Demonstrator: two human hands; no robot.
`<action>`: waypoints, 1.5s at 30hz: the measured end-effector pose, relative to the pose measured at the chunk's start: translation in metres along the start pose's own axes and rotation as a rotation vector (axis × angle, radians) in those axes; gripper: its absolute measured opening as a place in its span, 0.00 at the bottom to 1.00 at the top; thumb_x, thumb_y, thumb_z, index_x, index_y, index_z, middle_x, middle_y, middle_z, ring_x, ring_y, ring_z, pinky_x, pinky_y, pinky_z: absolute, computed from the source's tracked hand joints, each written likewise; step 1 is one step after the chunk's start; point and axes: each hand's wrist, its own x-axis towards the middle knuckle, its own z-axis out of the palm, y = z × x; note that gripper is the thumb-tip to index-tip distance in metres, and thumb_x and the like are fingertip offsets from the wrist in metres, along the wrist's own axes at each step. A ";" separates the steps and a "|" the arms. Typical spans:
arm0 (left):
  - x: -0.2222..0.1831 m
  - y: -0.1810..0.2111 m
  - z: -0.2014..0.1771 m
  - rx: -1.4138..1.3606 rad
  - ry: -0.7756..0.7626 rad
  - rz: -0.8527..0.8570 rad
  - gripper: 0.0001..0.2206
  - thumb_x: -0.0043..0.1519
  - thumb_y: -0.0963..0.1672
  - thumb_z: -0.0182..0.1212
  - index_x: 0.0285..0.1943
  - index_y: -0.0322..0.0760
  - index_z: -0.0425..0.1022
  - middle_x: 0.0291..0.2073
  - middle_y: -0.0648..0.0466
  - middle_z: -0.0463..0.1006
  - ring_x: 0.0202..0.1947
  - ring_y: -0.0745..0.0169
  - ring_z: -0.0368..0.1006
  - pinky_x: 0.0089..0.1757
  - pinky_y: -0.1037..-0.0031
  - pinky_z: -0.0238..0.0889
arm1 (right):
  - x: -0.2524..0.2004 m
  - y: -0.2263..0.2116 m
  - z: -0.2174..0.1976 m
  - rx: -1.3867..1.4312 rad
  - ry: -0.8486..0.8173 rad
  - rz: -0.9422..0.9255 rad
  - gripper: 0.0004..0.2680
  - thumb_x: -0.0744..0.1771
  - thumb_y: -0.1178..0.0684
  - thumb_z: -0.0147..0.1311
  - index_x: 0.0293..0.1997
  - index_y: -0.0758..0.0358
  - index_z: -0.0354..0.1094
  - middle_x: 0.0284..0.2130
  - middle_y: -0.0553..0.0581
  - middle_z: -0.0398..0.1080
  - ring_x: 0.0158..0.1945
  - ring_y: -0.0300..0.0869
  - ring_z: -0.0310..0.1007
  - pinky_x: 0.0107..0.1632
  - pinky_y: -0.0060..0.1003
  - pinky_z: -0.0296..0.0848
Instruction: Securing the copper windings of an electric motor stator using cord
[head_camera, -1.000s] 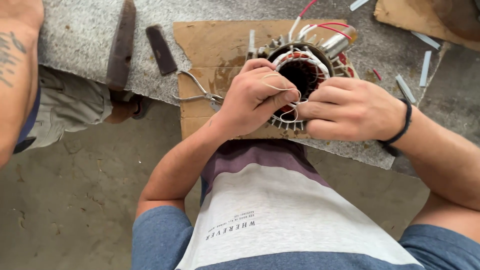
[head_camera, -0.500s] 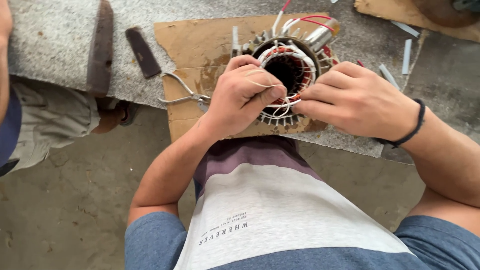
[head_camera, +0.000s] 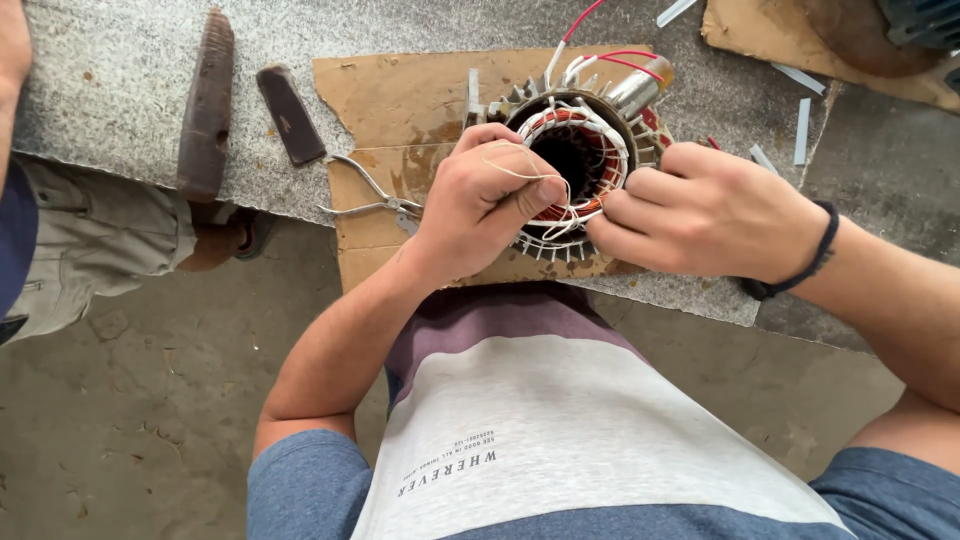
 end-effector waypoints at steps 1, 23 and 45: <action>0.000 0.001 0.000 0.004 -0.001 0.001 0.15 0.72 0.47 0.50 0.35 0.40 0.78 0.35 0.60 0.83 0.37 0.64 0.77 0.54 0.66 0.55 | 0.002 0.000 0.001 -0.002 0.004 0.001 0.05 0.72 0.59 0.48 0.40 0.54 0.65 0.29 0.46 0.64 0.28 0.40 0.62 0.33 0.33 0.59; 0.019 0.022 -0.008 -0.211 -0.066 -0.017 0.13 0.71 0.44 0.52 0.36 0.30 0.75 0.34 0.52 0.80 0.35 0.58 0.75 0.40 0.69 0.67 | 0.010 0.013 0.009 0.017 0.219 -0.147 0.04 0.71 0.56 0.46 0.42 0.57 0.67 0.29 0.50 0.67 0.28 0.38 0.64 0.31 0.31 0.58; 0.023 0.025 -0.003 -0.326 0.108 0.051 0.10 0.69 0.41 0.59 0.32 0.35 0.77 0.28 0.52 0.78 0.27 0.49 0.75 0.34 0.68 0.70 | 0.001 -0.003 0.030 0.235 0.188 -0.065 0.08 0.70 0.57 0.48 0.31 0.55 0.69 0.28 0.52 0.66 0.32 0.44 0.68 0.32 0.35 0.66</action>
